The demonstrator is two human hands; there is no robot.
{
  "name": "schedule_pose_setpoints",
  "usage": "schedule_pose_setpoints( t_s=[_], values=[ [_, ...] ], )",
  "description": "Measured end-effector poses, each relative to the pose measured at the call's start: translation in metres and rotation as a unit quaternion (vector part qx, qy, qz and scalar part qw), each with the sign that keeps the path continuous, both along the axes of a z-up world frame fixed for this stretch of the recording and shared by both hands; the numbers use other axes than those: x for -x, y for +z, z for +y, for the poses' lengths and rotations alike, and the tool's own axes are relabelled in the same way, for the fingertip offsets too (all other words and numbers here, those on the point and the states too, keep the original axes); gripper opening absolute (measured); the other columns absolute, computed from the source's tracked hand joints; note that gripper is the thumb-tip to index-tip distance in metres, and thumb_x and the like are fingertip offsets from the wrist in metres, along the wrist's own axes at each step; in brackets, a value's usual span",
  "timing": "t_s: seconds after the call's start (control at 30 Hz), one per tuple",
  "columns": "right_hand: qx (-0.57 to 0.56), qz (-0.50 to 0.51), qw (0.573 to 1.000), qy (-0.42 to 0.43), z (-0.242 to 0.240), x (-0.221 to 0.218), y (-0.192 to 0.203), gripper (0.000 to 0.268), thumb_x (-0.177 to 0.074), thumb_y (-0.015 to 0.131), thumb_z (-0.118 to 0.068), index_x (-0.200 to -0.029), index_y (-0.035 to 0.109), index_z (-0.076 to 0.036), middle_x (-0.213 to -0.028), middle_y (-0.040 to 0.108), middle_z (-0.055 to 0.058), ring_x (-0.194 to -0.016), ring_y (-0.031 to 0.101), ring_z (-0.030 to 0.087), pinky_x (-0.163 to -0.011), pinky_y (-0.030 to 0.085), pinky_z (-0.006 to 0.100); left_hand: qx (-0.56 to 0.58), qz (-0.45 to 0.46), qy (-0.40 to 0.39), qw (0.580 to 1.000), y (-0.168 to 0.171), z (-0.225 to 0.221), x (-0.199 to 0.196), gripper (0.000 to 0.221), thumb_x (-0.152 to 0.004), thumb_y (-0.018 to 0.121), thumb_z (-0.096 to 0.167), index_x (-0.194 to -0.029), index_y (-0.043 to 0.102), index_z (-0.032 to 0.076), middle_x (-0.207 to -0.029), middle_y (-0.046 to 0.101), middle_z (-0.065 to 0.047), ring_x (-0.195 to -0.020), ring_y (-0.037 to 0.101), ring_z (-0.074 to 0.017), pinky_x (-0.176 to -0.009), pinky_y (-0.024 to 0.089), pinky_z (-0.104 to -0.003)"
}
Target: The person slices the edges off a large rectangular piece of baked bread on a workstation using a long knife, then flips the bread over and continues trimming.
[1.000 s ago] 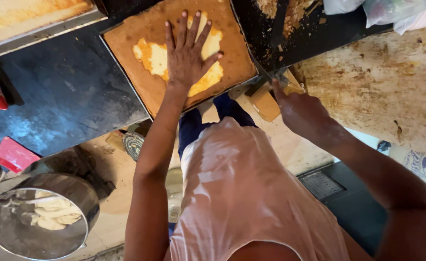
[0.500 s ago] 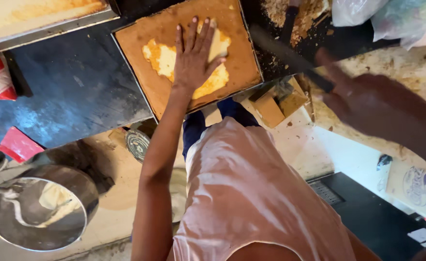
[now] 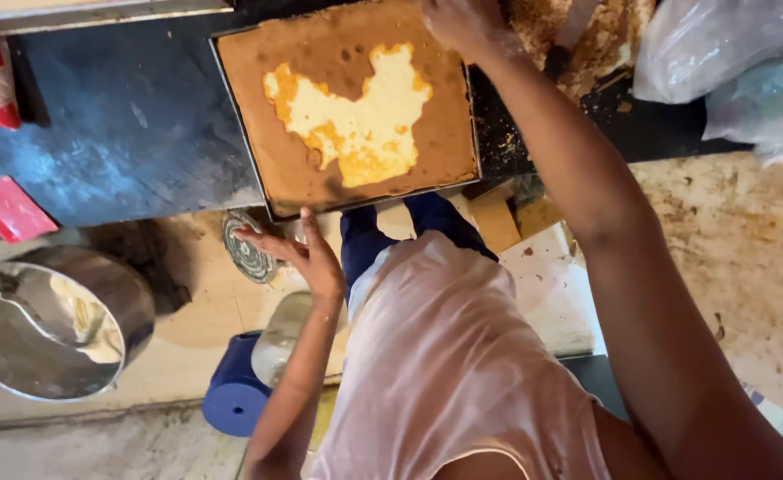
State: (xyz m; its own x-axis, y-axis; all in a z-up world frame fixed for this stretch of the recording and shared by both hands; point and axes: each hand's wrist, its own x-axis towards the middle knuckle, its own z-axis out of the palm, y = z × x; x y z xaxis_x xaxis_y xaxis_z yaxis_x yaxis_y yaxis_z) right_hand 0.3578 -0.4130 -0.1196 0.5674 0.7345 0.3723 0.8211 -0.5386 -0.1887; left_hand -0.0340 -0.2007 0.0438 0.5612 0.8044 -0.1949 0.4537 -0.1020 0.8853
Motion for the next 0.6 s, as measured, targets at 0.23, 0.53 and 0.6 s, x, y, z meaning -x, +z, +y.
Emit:
schedule_pose_setpoints(
  t_s=[0.23,0.53,0.6],
  values=[
    [0.079,0.466,0.848,-0.240,-0.027,0.059,0.149,0.039,-0.115,0.038,-0.035,-0.142,0.042,-0.007,-0.085,0.066,0.023,-0.065,0.067,0.028,-0.051,0.050,0.049,0.218,-0.077,0.041,0.972,-0.010,-0.031,-0.035,0.087,-0.104,0.060,0.037,-0.164,0.007,0.004,-0.175,0.006,-0.019,-0.161,0.010,-0.0325,-0.128,0.012,-0.046],
    [-0.087,0.391,0.885,-0.237,-0.068,0.171,0.170,0.024,-0.110,0.049,-0.020,-0.124,0.044,-0.001,-0.101,0.073,0.019,-0.059,0.065,0.030,-0.051,0.052,0.042,-0.174,-0.056,-0.129,0.975,-0.070,0.058,-0.109,0.054,-0.114,0.055,0.023,-0.161,0.038,0.001,-0.172,0.028,-0.022,-0.163,0.026,-0.0355,-0.133,0.024,-0.044],
    [-0.164,0.545,0.774,-0.278,-0.055,0.173,0.183,0.029,-0.108,0.051,-0.020,-0.128,0.042,0.000,-0.100,0.076,0.018,-0.056,0.067,0.031,-0.050,0.054,0.042,-0.197,-0.057,-0.158,0.966,-0.069,0.090,-0.142,0.049,-0.114,0.056,0.022,-0.158,0.044,0.001,-0.170,0.033,-0.022,-0.160,0.035,-0.0364,-0.132,0.033,-0.043]
  ],
)
